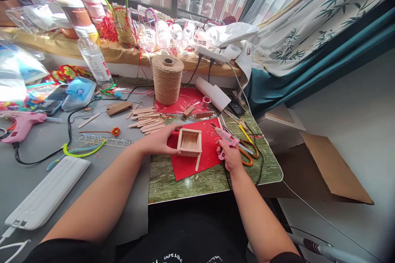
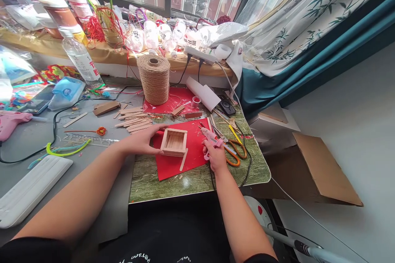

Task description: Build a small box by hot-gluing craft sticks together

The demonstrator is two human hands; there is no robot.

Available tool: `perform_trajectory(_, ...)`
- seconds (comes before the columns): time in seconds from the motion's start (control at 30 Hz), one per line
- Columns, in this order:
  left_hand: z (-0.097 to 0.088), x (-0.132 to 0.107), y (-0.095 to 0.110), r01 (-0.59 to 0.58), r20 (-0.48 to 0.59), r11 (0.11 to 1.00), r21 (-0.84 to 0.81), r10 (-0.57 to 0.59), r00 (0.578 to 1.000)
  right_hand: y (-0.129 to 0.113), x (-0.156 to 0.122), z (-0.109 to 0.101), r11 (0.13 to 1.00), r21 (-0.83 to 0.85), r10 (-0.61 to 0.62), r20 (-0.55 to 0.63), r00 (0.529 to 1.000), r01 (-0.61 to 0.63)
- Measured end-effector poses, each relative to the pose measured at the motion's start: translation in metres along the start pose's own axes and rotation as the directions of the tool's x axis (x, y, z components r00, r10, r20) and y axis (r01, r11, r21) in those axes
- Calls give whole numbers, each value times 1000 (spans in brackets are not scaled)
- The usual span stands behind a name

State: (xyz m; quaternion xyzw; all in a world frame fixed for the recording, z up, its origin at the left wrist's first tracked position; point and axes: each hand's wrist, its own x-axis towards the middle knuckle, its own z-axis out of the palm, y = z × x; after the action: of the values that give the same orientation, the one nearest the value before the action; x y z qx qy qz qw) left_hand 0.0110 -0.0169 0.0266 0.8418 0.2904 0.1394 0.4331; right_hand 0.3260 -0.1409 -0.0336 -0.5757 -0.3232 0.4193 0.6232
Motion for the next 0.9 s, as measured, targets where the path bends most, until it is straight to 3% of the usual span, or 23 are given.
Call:
perform_trajectory(0.3,4,2,-2,66,-2,998,19,-66,998,1,0,0,1000,-2,19,-7,1000,-19)
perform_trajectory(0.7,5,2,3,15,20,997,-81,-13,1000,4,2,-1,1000,-20,4,-10,1000,-4)
perform_trajectory(0.9,6,3,4,40,5,997,-71,-40,999,5,2,-3,999,-39,-3,1,1000,3)
